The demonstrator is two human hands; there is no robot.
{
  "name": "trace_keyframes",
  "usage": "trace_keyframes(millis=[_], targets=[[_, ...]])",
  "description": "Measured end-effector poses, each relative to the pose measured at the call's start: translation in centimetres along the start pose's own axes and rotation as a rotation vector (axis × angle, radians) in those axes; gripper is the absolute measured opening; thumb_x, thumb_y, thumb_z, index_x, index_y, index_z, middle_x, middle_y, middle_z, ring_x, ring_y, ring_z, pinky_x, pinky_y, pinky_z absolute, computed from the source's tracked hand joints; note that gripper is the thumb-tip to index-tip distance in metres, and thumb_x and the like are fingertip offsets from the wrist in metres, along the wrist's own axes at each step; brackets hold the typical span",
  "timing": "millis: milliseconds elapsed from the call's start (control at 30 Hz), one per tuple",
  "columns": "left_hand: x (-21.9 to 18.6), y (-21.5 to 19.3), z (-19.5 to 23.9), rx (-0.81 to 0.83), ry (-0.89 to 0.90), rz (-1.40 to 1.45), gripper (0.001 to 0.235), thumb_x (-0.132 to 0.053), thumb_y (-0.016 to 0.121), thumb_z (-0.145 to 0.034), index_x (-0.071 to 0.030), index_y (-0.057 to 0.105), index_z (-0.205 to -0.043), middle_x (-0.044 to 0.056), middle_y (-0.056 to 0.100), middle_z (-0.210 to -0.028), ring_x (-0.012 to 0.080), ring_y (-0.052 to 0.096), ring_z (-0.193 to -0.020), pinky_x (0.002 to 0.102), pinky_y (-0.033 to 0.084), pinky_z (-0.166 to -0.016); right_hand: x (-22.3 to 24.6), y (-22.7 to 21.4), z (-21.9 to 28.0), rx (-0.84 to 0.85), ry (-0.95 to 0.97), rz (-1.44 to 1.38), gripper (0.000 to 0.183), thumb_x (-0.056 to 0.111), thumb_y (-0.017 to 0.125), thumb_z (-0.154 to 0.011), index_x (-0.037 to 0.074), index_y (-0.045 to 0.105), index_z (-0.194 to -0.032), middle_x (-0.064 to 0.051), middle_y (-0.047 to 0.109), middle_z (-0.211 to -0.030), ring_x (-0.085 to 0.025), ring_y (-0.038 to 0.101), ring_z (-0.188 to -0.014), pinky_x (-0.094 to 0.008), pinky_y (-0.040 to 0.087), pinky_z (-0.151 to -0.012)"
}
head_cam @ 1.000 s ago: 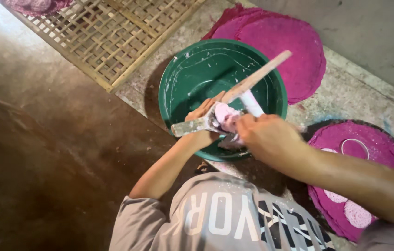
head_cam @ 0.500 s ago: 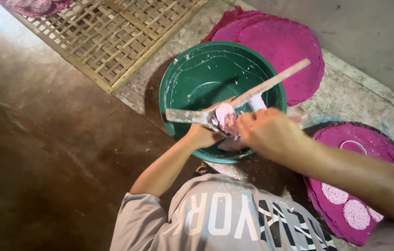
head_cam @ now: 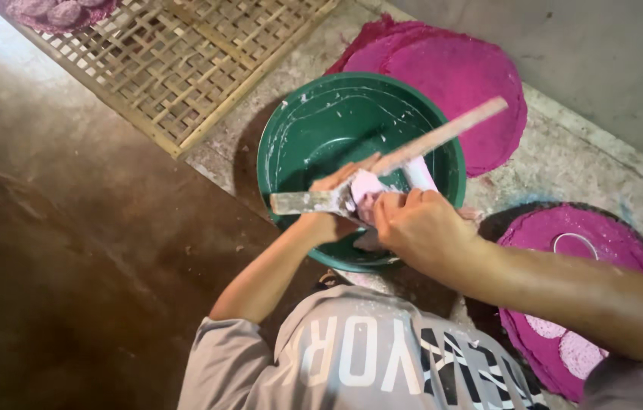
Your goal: The person prepares pink batter, fills a steamer tray with circular portions using a manual dispenser, and places the tray into a steamer. They then continue filling additional trays with batter and arranging them for steaming.
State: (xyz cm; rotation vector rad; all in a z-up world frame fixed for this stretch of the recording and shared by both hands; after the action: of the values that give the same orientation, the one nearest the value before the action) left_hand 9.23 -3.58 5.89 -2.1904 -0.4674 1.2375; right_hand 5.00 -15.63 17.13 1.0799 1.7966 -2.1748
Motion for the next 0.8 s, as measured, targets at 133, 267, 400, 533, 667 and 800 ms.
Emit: trace_keyframes(millis=[133,267,400,533,667,800], targets=[[-1.1,-1.9,0.6,-0.125,0.100,-0.053,0.075,-0.039,0.083,-0.073,-0.016,0.057,-0.140,0.012,0.062,-0.143,0.0288,0.066,-0.113,0.038,0.056,-0.088,-2.0,-1.8,1.0,0.090,0.017,-0.198,0.012,0.014,0.064,-0.079,0.007,0.065,-0.089,-0.004,0.063,-0.072,-0.017,0.066,-0.058,-0.030,0.052,-0.046],[-0.8,-5.8,0.9,-0.330,0.046,-0.258,0.078,-0.049,0.093,-0.069,-0.023,0.059,-0.134,0.007,0.069,-0.135,0.0216,0.071,-0.094,0.032,0.058,-0.079,-7.6,-5.5,5.0,0.144,0.260,-0.306,0.021,0.010,0.063,-0.086,0.011,0.066,-0.106,-0.004,0.064,-0.077,-0.021,0.069,-0.064,-0.036,0.054,-0.052],[-1.7,-6.2,0.5,-0.247,0.036,-0.095,0.110,-0.054,0.093,-0.057,-0.015,0.051,-0.151,0.004,0.066,-0.108,0.0243,0.070,-0.090,0.034,0.057,-0.077,-8.4,-4.1,5.1,0.232,0.200,-0.253,0.026,0.012,0.063,-0.084,0.012,0.064,-0.110,0.000,0.063,-0.080,-0.019,0.070,-0.069,-0.033,0.055,-0.054],[-1.7,-5.0,-0.6,-0.237,0.027,-0.039,0.104,-0.049,0.092,-0.063,-0.015,0.050,-0.152,0.005,0.067,-0.114,0.0254,0.069,-0.094,0.035,0.058,-0.083,-5.9,-2.4,1.9,0.208,0.122,-0.277,0.019,0.013,0.064,-0.079,0.013,0.064,-0.099,-0.004,0.064,-0.083,-0.022,0.071,-0.066,-0.036,0.056,-0.049],[-1.3,-2.1,-0.8,-0.169,0.039,-0.043,0.087,-0.033,0.084,-0.077,-0.014,0.049,-0.154,0.011,0.063,-0.141,0.0281,0.067,-0.117,0.036,0.057,-0.096,-1.3,-1.5,-1.6,0.112,0.012,-0.049,0.017,0.019,0.063,-0.083,0.005,0.064,-0.091,-0.005,0.062,-0.076,-0.020,0.068,-0.061,-0.031,0.052,-0.048],[0.3,-2.5,0.0,-0.159,-0.009,-0.129,0.085,-0.031,0.082,-0.076,-0.013,0.048,-0.152,0.012,0.063,-0.140,0.0298,0.066,-0.114,0.037,0.056,-0.091,-1.6,-1.7,0.4,-0.022,0.000,-0.195,0.020,0.016,0.067,-0.073,0.005,0.068,-0.090,-0.006,0.062,-0.076,-0.019,0.066,-0.059,-0.031,0.051,-0.049]])
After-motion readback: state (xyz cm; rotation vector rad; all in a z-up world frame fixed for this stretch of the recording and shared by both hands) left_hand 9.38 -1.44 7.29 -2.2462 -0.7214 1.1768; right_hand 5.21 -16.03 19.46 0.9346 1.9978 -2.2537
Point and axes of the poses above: each hand's wrist, its own z-axis away from the middle knuckle, its own y-axis out of the palm, x = y × z, the point moved 6 cm from there along -z, towards the middle knuckle
